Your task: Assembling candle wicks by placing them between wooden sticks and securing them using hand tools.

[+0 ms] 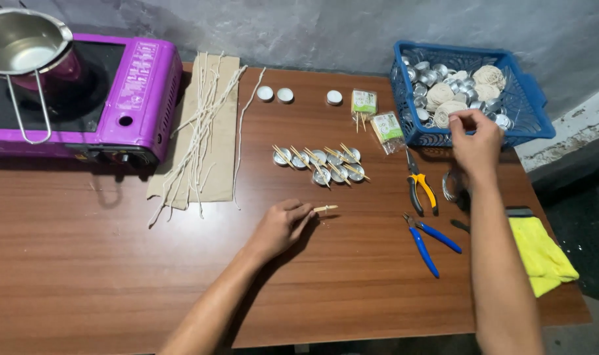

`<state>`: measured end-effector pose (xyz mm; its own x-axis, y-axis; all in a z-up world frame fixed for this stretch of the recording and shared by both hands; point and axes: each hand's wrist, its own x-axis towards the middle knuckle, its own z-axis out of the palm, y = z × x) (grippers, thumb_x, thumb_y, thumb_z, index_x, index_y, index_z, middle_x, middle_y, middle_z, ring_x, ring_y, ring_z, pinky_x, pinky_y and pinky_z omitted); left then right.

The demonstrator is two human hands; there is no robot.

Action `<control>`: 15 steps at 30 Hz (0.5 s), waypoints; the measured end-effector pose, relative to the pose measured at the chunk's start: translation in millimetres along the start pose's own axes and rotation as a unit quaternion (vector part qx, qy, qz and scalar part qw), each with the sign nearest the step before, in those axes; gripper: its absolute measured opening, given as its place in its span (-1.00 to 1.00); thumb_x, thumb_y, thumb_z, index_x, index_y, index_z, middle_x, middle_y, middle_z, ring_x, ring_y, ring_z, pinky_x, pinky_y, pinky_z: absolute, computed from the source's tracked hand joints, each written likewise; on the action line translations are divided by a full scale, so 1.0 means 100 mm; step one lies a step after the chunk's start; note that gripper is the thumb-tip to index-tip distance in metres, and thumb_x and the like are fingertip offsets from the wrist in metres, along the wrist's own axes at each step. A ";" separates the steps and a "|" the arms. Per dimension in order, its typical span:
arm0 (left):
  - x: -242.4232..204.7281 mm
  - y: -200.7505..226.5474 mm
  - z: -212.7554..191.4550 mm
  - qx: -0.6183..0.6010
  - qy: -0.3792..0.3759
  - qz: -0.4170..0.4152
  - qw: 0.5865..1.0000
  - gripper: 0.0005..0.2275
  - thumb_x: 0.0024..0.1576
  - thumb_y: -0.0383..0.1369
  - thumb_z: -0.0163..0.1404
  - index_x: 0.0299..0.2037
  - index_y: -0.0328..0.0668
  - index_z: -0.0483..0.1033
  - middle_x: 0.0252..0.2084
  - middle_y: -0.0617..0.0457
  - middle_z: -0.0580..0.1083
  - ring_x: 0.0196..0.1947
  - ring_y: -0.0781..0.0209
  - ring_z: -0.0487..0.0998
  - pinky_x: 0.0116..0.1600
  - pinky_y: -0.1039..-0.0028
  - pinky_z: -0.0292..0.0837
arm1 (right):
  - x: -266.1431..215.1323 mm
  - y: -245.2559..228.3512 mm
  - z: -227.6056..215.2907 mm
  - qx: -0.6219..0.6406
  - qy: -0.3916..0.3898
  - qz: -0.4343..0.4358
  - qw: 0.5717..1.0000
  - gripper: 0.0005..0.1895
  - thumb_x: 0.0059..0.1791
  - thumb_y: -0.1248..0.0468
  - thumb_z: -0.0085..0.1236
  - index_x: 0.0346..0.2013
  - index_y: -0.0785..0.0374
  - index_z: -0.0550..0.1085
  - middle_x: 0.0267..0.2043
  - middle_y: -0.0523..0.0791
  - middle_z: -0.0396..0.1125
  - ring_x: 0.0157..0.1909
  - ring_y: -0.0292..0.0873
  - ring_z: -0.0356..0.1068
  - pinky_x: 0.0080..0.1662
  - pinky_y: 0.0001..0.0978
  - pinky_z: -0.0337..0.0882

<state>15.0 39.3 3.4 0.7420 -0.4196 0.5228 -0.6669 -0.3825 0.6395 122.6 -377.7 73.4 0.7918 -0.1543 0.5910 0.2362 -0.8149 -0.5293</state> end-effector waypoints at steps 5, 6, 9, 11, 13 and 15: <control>0.01 0.02 -0.02 -0.009 0.001 0.024 1.000 -0.83 0.31 -0.39 -0.07 -0.29 -0.30 0.52 -0.46 -0.05 0.41 -0.53 0.00 0.43 -0.39 0.29 0.31 | 0.71 0.31 0.09 -0.147 -0.211 0.090 0.962 -0.86 0.08 0.24 0.25 -0.10 0.13 0.66 -0.10 -0.06 0.54 -0.15 -0.05 0.49 0.00 -0.17 0.43; 0.02 0.04 -0.02 -0.010 -0.002 0.013 1.000 -0.83 0.30 -0.39 -0.07 -0.28 -0.30 0.53 -0.45 -0.06 0.44 -0.52 -0.01 0.46 -0.38 0.28 0.34 | 0.80 0.29 0.13 -0.172 -0.247 0.115 0.947 -0.86 0.06 0.25 0.29 -0.10 0.08 0.67 -0.06 -0.05 0.55 -0.25 -0.06 0.50 -0.07 -0.17 0.46; 0.01 0.00 0.00 -0.023 0.004 0.003 1.000 -0.82 0.30 -0.39 -0.06 -0.29 -0.30 0.54 -0.48 -0.04 0.41 -0.55 0.03 0.43 -0.41 0.31 0.30 | 0.97 0.18 0.35 -0.177 -0.335 0.128 0.916 -0.77 0.02 0.31 0.28 -0.02 0.08 0.65 0.00 -0.02 0.53 0.01 0.02 0.48 0.11 -0.07 0.42; 0.04 0.01 0.00 -0.023 0.002 0.003 1.000 -0.82 0.30 -0.40 -0.06 -0.31 -0.29 0.53 -0.49 -0.02 0.39 -0.56 0.05 0.41 -0.42 0.32 0.29 | 1.07 0.24 0.51 -0.232 -0.373 0.121 0.890 -0.69 -0.01 0.24 0.32 0.04 -0.05 0.62 0.01 -0.05 0.53 0.00 0.00 0.48 0.02 -0.10 0.41; 0.04 0.03 -0.03 -0.021 -0.002 -0.002 1.000 -0.83 0.30 -0.40 -0.05 -0.32 -0.27 0.52 -0.50 0.00 0.37 -0.58 0.07 0.40 -0.43 0.34 0.27 | 1.11 0.28 0.63 -0.283 -0.411 0.113 0.859 -0.60 -0.03 0.17 0.36 0.10 -0.19 0.59 0.01 -0.07 0.53 -0.01 -0.01 0.47 -0.07 -0.12 0.41; 0.04 0.04 -0.03 -0.013 0.003 0.003 1.000 -0.83 0.29 -0.41 -0.05 -0.30 -0.31 0.55 -0.48 -0.03 0.42 -0.57 0.06 0.43 -0.43 0.33 0.30 | 1.17 0.28 0.69 -0.296 -0.433 0.143 0.839 -0.58 -0.01 0.20 0.31 0.15 -0.20 0.55 0.10 0.01 0.47 0.08 0.08 0.43 0.03 -0.04 0.39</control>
<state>15.6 37.9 9.9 0.7382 -0.4175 0.5298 -0.6696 -0.3584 0.6505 260.7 -380.5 85.8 0.9417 -0.1349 -0.3083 -0.1506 -0.9882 -0.0275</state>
